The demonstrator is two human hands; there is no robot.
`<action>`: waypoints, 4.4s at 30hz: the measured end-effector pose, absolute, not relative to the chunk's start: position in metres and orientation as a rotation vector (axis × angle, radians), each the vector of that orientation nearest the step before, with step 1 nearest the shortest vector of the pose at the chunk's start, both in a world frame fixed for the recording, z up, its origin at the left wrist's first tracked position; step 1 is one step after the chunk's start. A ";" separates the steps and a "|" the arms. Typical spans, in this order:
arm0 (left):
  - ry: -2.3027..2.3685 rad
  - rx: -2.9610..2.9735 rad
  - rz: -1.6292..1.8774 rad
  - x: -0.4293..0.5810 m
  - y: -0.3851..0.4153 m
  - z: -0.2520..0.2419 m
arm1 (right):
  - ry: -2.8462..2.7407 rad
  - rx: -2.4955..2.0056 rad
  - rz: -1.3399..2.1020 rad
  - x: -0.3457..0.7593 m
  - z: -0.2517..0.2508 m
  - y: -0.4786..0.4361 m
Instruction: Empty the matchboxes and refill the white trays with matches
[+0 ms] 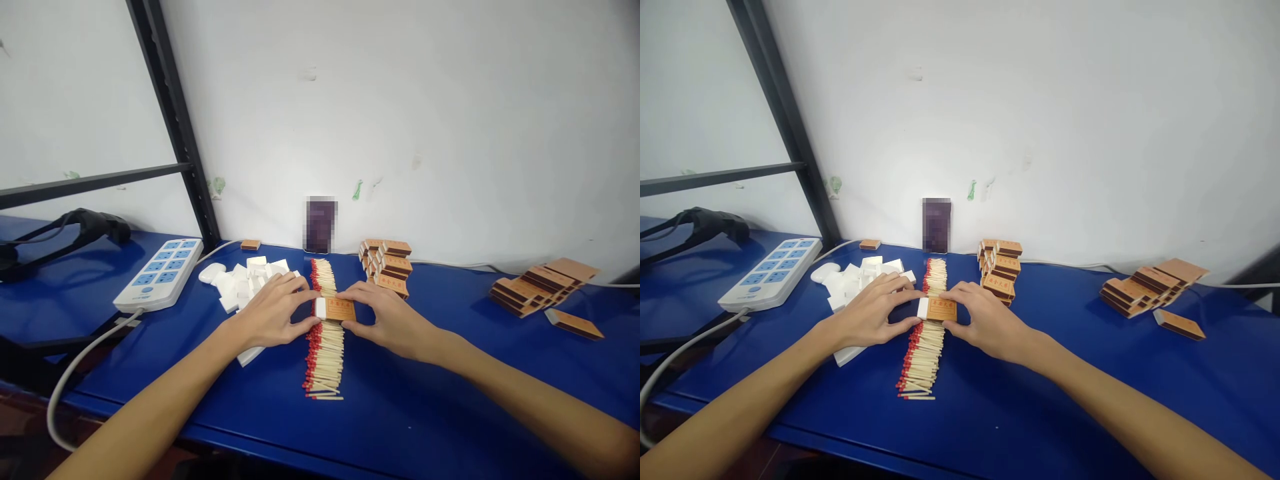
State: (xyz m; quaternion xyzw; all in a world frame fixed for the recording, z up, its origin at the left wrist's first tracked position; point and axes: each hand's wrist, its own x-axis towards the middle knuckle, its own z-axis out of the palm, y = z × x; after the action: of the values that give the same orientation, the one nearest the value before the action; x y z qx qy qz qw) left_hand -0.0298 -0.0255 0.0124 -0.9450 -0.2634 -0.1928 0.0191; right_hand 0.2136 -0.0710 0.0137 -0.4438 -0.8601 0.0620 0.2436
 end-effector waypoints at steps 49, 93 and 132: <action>-0.887 -2.856 -0.667 -0.030 -0.025 0.014 | -2.257 -1.291 0.068 0.270 -0.033 -0.095; -1.331 -2.575 -0.680 -0.033 -0.161 -0.042 | -2.344 -0.795 0.212 0.195 -0.029 -0.138; -1.106 -2.690 -0.801 -0.041 -0.166 -0.041 | -2.384 -0.869 0.294 0.201 -0.034 -0.140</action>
State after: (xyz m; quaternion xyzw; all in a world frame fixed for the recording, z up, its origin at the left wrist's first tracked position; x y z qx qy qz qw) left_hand -0.0408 -0.1663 -0.0411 -0.8899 -0.3660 -0.2649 0.0625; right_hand 0.2014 -0.1401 -0.0340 -0.3255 -0.8933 0.1102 0.2896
